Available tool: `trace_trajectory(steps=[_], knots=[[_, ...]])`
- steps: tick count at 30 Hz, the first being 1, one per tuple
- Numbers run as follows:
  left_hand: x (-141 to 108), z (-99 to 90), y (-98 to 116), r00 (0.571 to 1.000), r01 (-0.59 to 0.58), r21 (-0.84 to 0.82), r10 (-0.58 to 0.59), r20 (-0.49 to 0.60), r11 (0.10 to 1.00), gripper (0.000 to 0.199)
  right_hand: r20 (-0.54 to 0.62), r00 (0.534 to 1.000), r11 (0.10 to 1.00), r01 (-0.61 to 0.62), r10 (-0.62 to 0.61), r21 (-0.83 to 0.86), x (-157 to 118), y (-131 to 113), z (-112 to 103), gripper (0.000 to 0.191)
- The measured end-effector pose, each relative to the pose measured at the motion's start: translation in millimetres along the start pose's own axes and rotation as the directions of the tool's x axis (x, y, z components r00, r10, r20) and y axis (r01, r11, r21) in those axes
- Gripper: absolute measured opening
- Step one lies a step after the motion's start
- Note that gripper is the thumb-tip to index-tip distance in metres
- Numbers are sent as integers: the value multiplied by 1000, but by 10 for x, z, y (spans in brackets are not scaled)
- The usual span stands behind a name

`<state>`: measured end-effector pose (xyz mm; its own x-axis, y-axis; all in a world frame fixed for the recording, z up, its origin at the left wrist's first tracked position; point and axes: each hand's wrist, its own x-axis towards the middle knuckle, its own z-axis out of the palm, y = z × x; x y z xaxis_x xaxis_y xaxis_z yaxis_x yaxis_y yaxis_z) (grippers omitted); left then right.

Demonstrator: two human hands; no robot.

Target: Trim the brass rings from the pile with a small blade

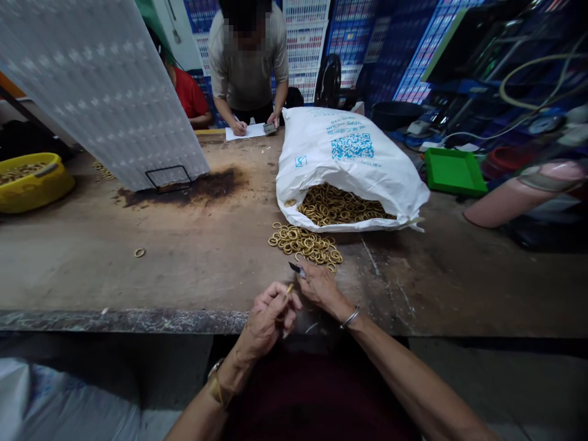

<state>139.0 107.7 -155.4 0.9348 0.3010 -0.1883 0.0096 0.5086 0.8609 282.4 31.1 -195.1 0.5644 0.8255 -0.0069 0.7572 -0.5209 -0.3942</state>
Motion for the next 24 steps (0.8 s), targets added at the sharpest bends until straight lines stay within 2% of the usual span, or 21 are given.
trace_trajectory(steps=[2, 4, 7, 9, 12, 15, 18, 20, 22, 24], knots=[[24, 13, 13, 996, 28, -98, -35, -79, 995, 30, -23, 997, 996, -71, 70, -58, 59, -13, 15, 20], [55, -9, 5, 988, 45, -127, -63, -141, 991, 29, -29, 990, 983, -141, 139, -120, 113, -32, 29, 18], [89, -69, -20, 980, 50, -178, -82, -180, 983, 25, -21, 978, 958, -210, 210, -197, 179, -62, 43, 14], [101, -114, -29, 974, 74, -261, -125, -187, 963, 24, -22, 975, 950, -220, 221, -221, 212, -72, 42, 13], [114, -188, -35, 961, 142, -405, -223, -161, 903, 35, -32, 979, 953, -202, 200, -226, 225, -57, 40, 13], [135, -257, -51, 944, 162, -516, -285, -168, 841, 28, -30, 983, 965, -185, 182, -189, 184, -11, 56, 14], [164, -292, -69, 916, 143, -520, -311, -253, 842, 32, -44, 991, 991, -127, 126, -35, 111, 39, 88, 12], [184, -288, -66, 909, 121, -444, -279, -311, 888, 31, -54, 995, 978, -68, 80, 197, 65, 57, 98, 11], [203, -269, -44, 915, 108, -339, -227, -334, 935, 31, -40, 996, 863, -45, 75, 503, 25, 54, 85, 15], [221, -244, -10, 920, 115, -268, -204, -333, 956, 36, 45, 995, 646, -94, 92, 758, -10, 33, 50, 20]])
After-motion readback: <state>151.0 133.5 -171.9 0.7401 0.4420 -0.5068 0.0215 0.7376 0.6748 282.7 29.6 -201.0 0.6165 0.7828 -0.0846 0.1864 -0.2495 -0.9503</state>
